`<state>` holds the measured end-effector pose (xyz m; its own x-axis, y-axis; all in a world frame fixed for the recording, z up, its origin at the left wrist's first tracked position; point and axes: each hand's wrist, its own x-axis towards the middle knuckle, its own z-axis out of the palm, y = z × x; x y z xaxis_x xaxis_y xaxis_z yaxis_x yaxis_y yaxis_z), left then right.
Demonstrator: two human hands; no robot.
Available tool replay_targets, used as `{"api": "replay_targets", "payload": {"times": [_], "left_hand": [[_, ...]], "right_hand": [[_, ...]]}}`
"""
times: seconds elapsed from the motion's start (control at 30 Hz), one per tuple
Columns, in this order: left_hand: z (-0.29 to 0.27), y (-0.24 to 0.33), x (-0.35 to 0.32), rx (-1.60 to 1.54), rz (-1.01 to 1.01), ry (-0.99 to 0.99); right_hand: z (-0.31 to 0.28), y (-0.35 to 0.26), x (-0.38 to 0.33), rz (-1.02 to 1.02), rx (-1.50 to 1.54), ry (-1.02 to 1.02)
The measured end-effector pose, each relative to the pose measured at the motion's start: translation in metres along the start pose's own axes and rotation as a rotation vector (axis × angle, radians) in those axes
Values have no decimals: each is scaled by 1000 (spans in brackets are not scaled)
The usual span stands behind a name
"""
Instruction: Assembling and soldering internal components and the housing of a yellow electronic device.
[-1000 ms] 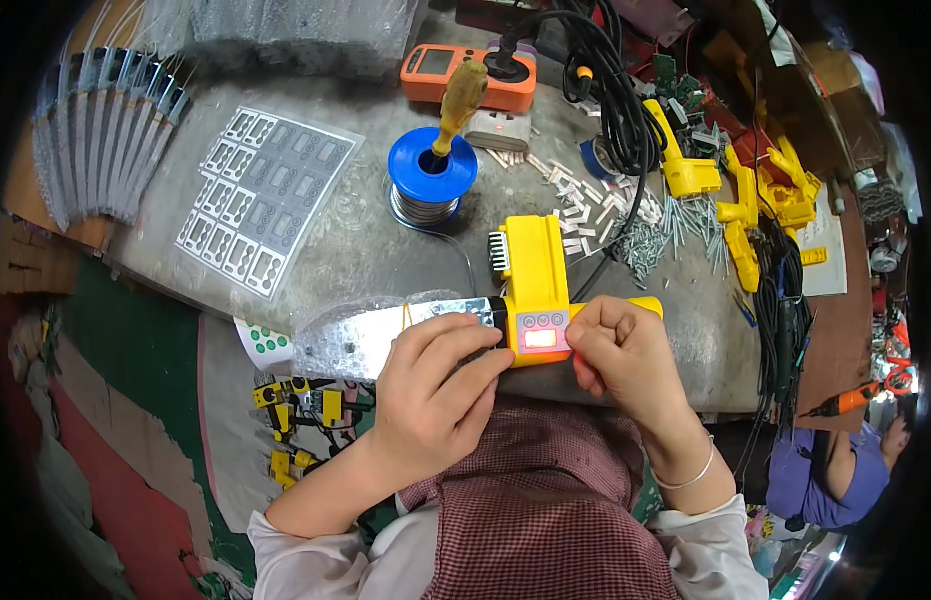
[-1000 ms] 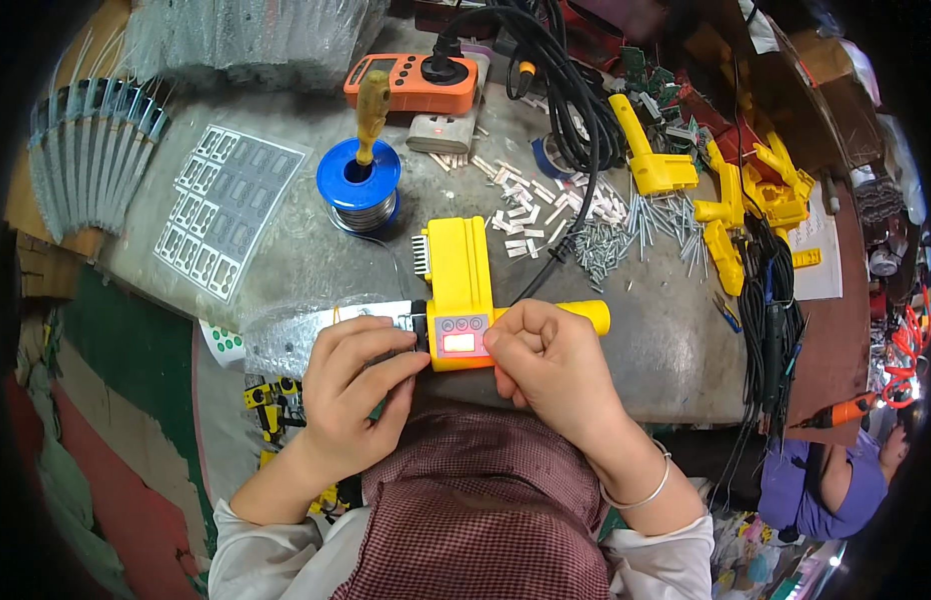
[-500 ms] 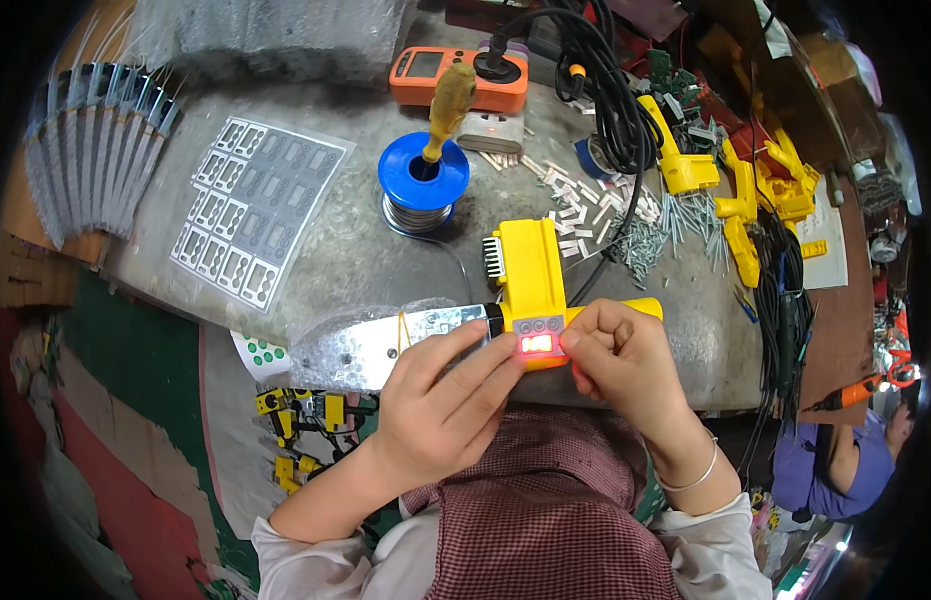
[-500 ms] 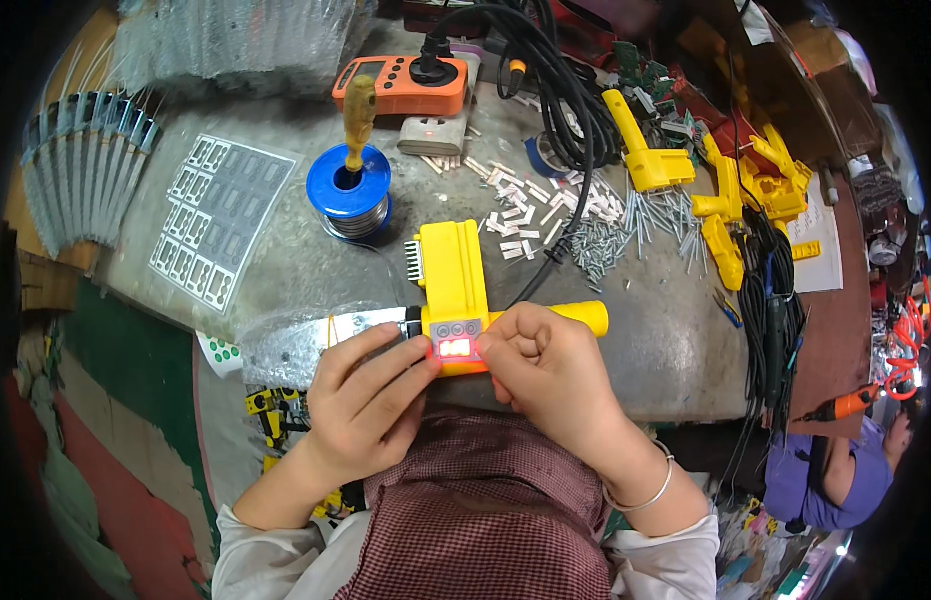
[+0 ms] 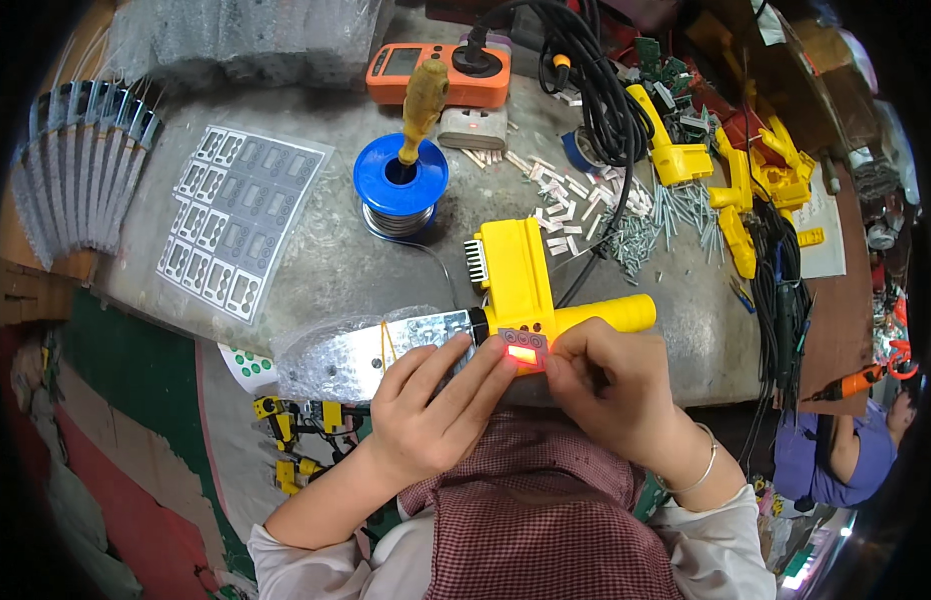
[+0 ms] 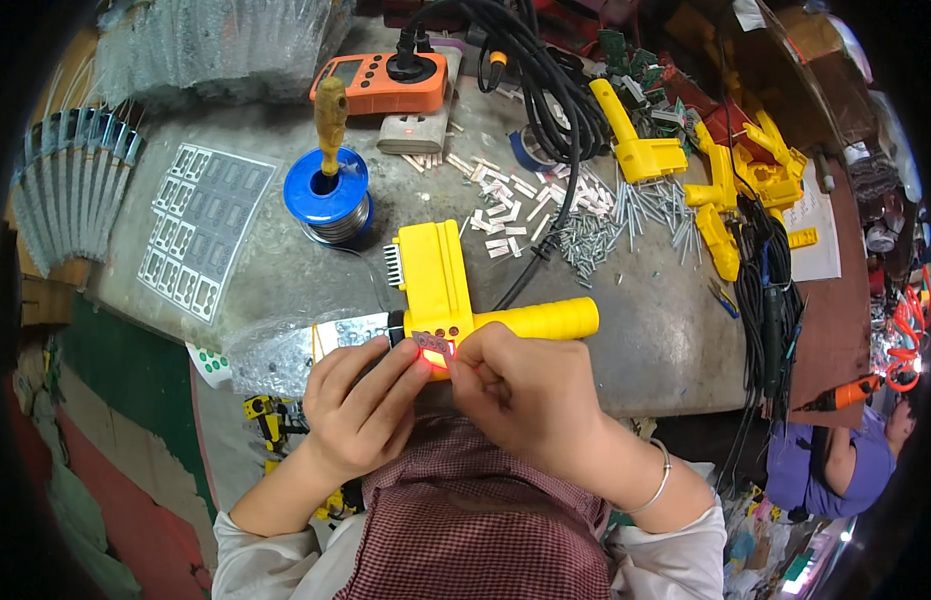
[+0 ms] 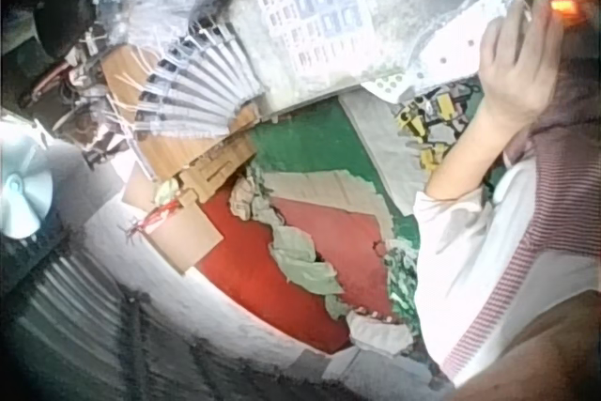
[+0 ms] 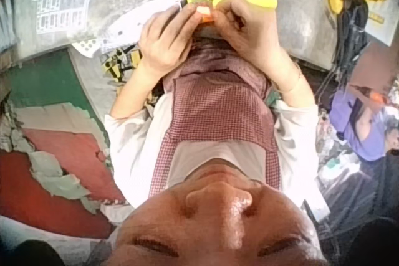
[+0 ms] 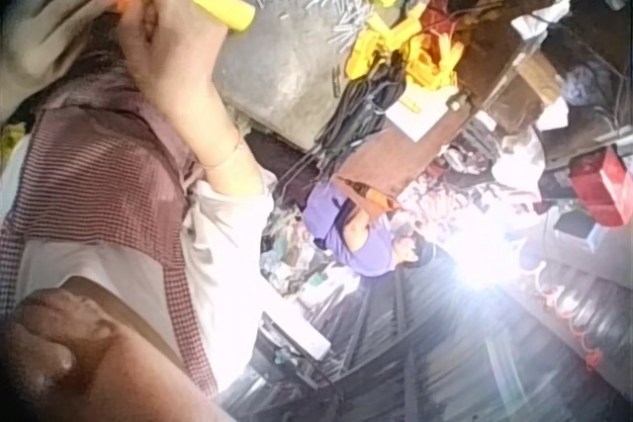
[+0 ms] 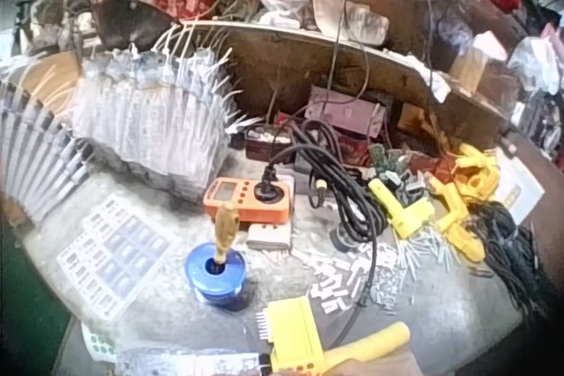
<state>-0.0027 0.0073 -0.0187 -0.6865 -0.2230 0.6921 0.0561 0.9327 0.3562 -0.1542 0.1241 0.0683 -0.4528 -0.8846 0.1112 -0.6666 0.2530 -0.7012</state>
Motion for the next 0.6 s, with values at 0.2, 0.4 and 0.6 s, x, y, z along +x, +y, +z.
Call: {"api": "replay_targets", "payload": {"times": [0.2, 0.4, 0.6], "left_hand": [[2, 3, 1, 41, -23, 18], [2, 5, 0, 65, -45, 19], [3, 3, -1, 50, 5, 28]], "right_hand": [[0, 6, 3, 94, -80, 0], [-3, 3, 10, 63, -190, -34], [-7, 5, 14, -21, -220, -58]]}}
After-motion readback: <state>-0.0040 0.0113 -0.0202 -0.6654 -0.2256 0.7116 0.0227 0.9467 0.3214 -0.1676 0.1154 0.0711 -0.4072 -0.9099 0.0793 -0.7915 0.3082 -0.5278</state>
